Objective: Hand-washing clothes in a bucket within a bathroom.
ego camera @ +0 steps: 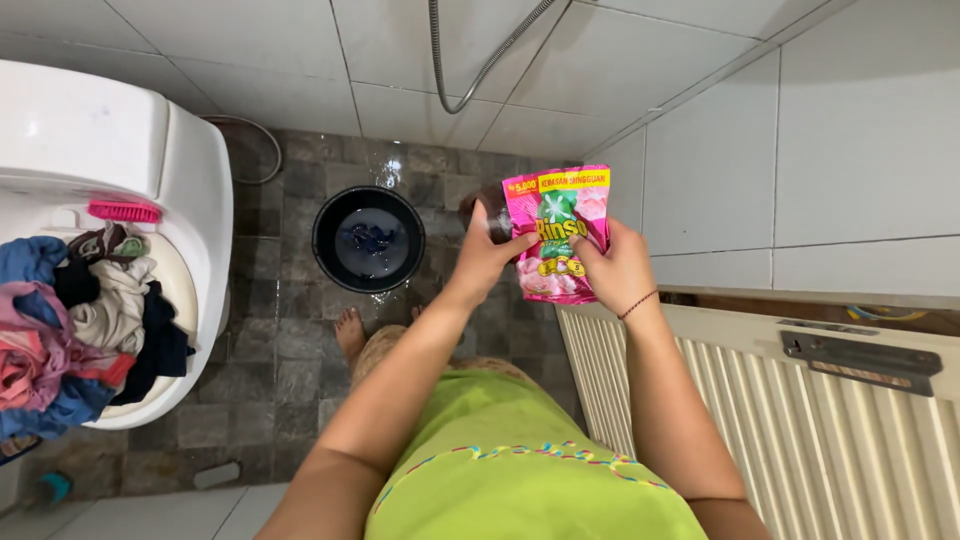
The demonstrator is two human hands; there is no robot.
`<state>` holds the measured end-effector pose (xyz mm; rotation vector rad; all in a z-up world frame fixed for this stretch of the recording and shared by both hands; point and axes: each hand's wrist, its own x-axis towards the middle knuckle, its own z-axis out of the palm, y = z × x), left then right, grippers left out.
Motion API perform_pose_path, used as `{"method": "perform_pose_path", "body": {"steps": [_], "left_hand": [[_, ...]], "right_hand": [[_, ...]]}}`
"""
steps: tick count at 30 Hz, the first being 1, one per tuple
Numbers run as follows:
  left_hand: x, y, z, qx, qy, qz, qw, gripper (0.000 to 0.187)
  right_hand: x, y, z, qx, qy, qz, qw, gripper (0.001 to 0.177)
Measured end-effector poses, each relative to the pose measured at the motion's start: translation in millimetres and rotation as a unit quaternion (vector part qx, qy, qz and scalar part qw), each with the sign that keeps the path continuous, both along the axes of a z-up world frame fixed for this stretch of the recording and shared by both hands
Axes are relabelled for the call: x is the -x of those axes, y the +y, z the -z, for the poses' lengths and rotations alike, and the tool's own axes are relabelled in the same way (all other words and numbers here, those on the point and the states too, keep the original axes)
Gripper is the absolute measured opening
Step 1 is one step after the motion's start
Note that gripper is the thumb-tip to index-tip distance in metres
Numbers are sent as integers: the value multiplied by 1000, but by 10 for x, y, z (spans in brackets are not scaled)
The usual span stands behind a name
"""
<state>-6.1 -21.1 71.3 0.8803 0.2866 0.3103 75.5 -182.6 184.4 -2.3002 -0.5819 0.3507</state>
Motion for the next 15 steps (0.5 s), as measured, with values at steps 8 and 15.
{"method": "perform_pose_path", "body": {"steps": [8,15], "left_hand": [[21,210,-155,-41,32,33,998,67],[104,537,-211,249,1,152,957,67]], "right_hand": [[103,26,-305,59,-115,19,991,25],[178,-65,-246,-68,-280,82,954,10]]}}
